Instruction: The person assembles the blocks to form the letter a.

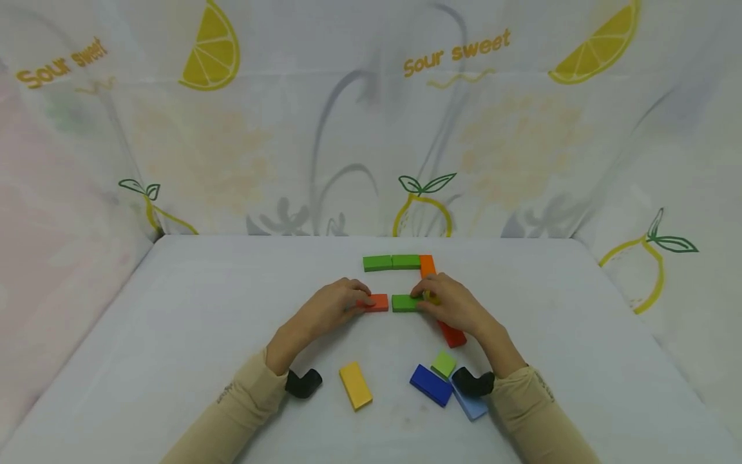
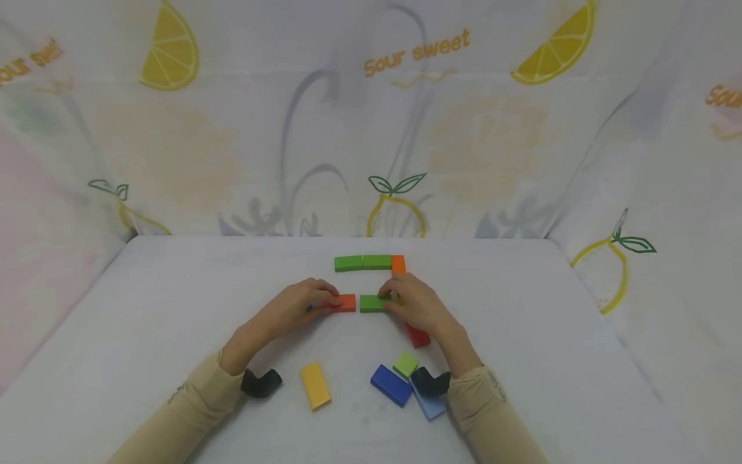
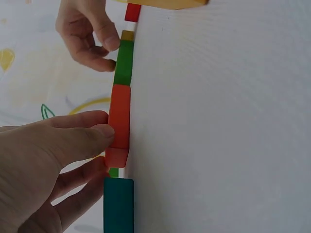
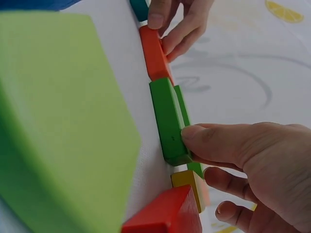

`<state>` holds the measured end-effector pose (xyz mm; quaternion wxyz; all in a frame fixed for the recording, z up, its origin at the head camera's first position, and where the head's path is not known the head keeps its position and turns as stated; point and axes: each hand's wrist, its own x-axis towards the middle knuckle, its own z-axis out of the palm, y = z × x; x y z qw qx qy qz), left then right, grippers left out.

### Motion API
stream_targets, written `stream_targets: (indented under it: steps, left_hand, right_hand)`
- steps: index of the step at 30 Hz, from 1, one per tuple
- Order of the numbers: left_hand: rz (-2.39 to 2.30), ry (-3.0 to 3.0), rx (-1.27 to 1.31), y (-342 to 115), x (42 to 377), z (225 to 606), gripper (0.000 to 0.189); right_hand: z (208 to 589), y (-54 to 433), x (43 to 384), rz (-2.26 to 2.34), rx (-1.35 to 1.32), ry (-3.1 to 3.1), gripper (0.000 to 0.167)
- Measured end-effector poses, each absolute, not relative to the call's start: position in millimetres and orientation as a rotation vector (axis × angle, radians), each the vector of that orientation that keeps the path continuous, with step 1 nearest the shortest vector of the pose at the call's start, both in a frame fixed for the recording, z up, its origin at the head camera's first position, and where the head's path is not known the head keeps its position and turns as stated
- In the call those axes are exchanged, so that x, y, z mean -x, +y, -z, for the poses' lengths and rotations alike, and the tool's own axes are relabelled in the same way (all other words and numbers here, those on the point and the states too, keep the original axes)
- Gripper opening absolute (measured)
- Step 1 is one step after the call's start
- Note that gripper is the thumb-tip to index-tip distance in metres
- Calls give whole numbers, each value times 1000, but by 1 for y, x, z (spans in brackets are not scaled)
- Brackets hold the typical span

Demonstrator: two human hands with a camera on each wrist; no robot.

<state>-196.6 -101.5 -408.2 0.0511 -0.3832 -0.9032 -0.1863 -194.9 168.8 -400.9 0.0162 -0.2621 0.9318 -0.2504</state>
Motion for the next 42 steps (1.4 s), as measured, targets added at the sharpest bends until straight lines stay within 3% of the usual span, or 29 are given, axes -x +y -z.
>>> stream_targets:
  steps: [11, 16, 22, 26, 42]
  left_hand:
    - [492, -2765, 1163, -98, 193, 408, 20]
    - [484, -2786, 1177, -97, 191, 407, 23]
    - [496, -2824, 1193, -96, 191, 407, 26]
    - [488, -2833, 1204, -96, 190, 406, 28]
    - [436, -2812, 1251, -95, 188, 408, 32]
  right_hand:
    - [398, 173, 197, 813, 809, 2932, 20]
    - [391, 190, 197, 873, 669, 2945, 26]
    - [392, 203, 198, 745, 521, 2814, 15]
    - [396, 203, 198, 709, 463, 2779, 18]
    - [398, 204, 199, 764, 438, 2697, 27]
